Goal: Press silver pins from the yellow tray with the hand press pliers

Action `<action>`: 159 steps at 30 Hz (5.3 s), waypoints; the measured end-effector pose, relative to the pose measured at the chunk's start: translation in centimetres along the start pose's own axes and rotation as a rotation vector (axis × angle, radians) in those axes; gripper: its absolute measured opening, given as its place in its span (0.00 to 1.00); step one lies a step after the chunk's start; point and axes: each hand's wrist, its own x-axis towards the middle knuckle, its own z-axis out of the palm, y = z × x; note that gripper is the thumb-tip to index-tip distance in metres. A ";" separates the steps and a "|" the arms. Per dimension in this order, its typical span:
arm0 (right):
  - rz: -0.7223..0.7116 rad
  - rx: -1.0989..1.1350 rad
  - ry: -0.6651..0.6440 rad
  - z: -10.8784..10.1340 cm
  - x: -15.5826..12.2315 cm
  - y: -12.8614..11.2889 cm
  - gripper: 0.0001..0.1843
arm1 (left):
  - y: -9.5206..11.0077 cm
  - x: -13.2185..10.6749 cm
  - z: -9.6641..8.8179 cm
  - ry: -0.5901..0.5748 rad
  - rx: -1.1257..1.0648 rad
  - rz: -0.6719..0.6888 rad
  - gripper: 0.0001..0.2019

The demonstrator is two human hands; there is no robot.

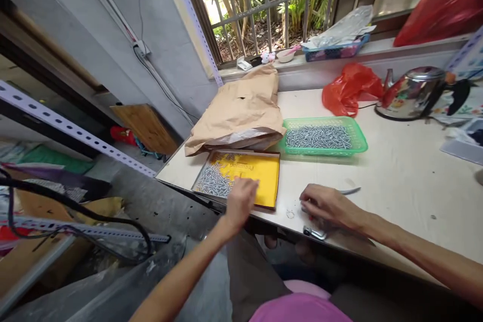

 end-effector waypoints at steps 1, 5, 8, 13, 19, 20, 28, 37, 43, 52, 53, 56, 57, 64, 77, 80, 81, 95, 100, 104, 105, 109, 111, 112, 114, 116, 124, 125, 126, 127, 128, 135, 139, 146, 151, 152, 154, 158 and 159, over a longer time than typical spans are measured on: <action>0.021 0.008 0.114 -1.1 0.6 0.2 0.09 | -2.6 1.1 -0.2 -0.014 0.088 -0.140 0.13; 0.129 -0.168 0.504 -6.3 4.1 3.5 0.08 | -10.3 4.1 -0.1 -0.250 0.301 -0.451 0.14; 0.259 -0.372 0.577 -9.1 6.5 7.5 0.11 | -12.5 5.1 0.5 -0.405 0.371 -0.485 0.14; 0.417 -0.415 0.388 -9.0 5.4 8.9 0.17 | -13.5 6.2 1.5 -0.445 0.397 -0.421 0.15; 0.371 -0.182 0.175 -3.4 -2.5 2.6 0.16 | -15.2 6.5 1.4 -0.489 0.397 -0.332 0.13; 0.388 -0.161 0.153 -2.7 -4.0 1.7 0.16 | -15.2 6.5 1.2 -0.469 0.391 -0.323 0.13; 0.538 -0.127 0.088 -0.2 -10.0 -1.4 0.15 | -4.7 8.0 -0.4 -0.236 -0.237 -0.554 0.15; 0.543 -0.237 0.055 0.0 -9.4 -1.9 0.13 | 10.1 3.1 4.9 -0.669 -1.011 -0.799 0.20; 0.552 -0.289 0.049 0.1 -9.4 -2.3 0.13 | 10.0 2.4 6.0 -0.740 -0.937 -0.836 0.20; 0.548 -0.328 0.044 0.6 -9.5 -1.9 0.13 | 10.2 3.5 5.7 -0.874 -0.773 -0.822 0.13; 0.551 -0.327 0.039 0.6 -9.5 -2.0 0.14 | 10.1 3.6 5.8 -0.902 -0.759 -0.816 0.13; 0.559 -0.298 0.026 0.2 -9.7 -2.2 0.14 | 9.8 3.9 6.0 -0.971 -0.728 -0.803 0.15; 0.545 -0.278 0.022 -0.1 -9.7 -2.1 0.14 | 9.8 3.9 6.0 -0.985 -0.723 -0.801 0.15; 0.405 -0.378 0.005 -3.4 -9.4 1.8 0.47 | 9.9 3.6 5.9 -0.986 -0.749 -0.831 0.17; 0.368 -0.426 -0.130 -3.8 -8.3 1.9 0.33 | 10.3 3.4 5.7 -0.972 -0.745 -0.890 0.20; 0.390 -0.431 -0.129 -3.3 -8.4 1.0 0.27 | 10.4 3.4 5.7 -0.947 -0.768 -0.889 0.19; 0.409 -0.438 -0.133 -3.2 -8.4 0.8 0.26 | 10.4 3.3 5.7 -0.939 -0.771 -0.890 0.19; 0.467 -0.449 -0.094 -1.7 -9.3 0.4 0.17 | 13.5 4.1 6.7 -0.541 -0.124 0.280 0.21; 0.484 -0.448 -0.110 -2.4 -9.7 -0.1 0.30 | 14.6 6.9 8.1 -0.681 -0.007 0.453 0.29; 0.561 -0.444 -0.212 -3.7 -8.9 -0.9 0.26 | 14.4 8.4 8.5 -0.752 0.006 0.571 0.28; 0.570 -0.441 -0.226 -3.9 -8.6 -0.9 0.23 | 14.3 8.7 8.5 -0.763 0.005 0.588 0.25; 0.608 -0.456 -0.225 -4.2 -7.5 -0.1 0.19 | 14.2 9.2 9.0 -0.750 0.022 0.556 0.20; 0.618 -0.471 -0.227 -4.3 -7.1 0.6 0.17 | 14.1 9.2 9.2 -0.721 0.026 0.517 0.19; 0.614 -0.475 -0.235 -4.3 -6.9 1.0 0.15 | 14.2 9.2 9.3 -0.707 0.025 0.500 0.18; 0.589 -0.475 -0.253 -4.4 -6.7 1.8 0.10 | 14.2 9.1 9.7 -0.686 0.021 0.467 0.16; 0.558 -0.460 -0.264 -4.4 -6.5 2.4 0.06 | 14.2 9.0 10.0 -0.676 0.016 0.434 0.13; 0.504 -0.455 -0.219 -4.3 -6.3 3.7 0.09 | 14.2 8.9 10.0 -0.644 0.020 0.361 0.15; 0.480 -0.455 -0.222 -4.6 -6.4 4.0 0.13 | 14.3 8.6 9.7 -0.624 0.027 0.342 0.17; 0.447 -0.442 -0.236 -4.9 -6.5 4.3 0.17 | 14.5 8.0 9.5 -0.599 0.031 0.320 0.19; 0.407 -0.413 -0.260 -5.2 -6.6 4.7 0.20 | 14.7 7.3 9.3 -0.572 0.028 0.304 0.20; 0.374 -0.375 -0.281 -5.5 -6.7 5.1 0.21 | 15.1 6.5 9.2 -0.543 0.015 0.301 0.20; 0.437 -0.422 -0.135 -5.4 -5.9 6.5 0.09 | 17.7 1.1 9.1 -0.490 -0.281 0.391 0.21; 0.509 -0.467 -0.110 -5.3 -4.1 6.4 0.09 | 17.9 0.5 9.4 -0.505 -0.349 0.350 0.22; 0.005 -0.414 -0.305 -2.7 -1.3 0.2 0.07 | 17.9 -1.0 9.2 -0.456 -0.447 0.368 0.24; -0.199 -0.401 -0.370 0.2 -0.3 -1.0 0.08 | 16.2 -3.7 5.3 -0.373 -0.521 0.596 0.12; -0.215 -0.385 -0.358 0.8 -0.2 -0.6 0.08 | 15.2 -3.9 4.4 -0.346 -0.496 0.587 0.11; -0.227 -0.302 -0.302 1.8 -0.1 0.1 0.08 | 12.0 -3.7 2.6 -0.285 -0.386 0.460 0.09; -0.097 0.004 -0.047 2.0 0.1 0.5 0.09 | 2.2 -0.7 -0.1 -0.163 -0.030 -0.083 0.13; -0.047 0.055 0.048 1.3 0.4 0.4 0.09 | -0.4 0.2 -0.5 -0.157 0.060 -0.191 0.14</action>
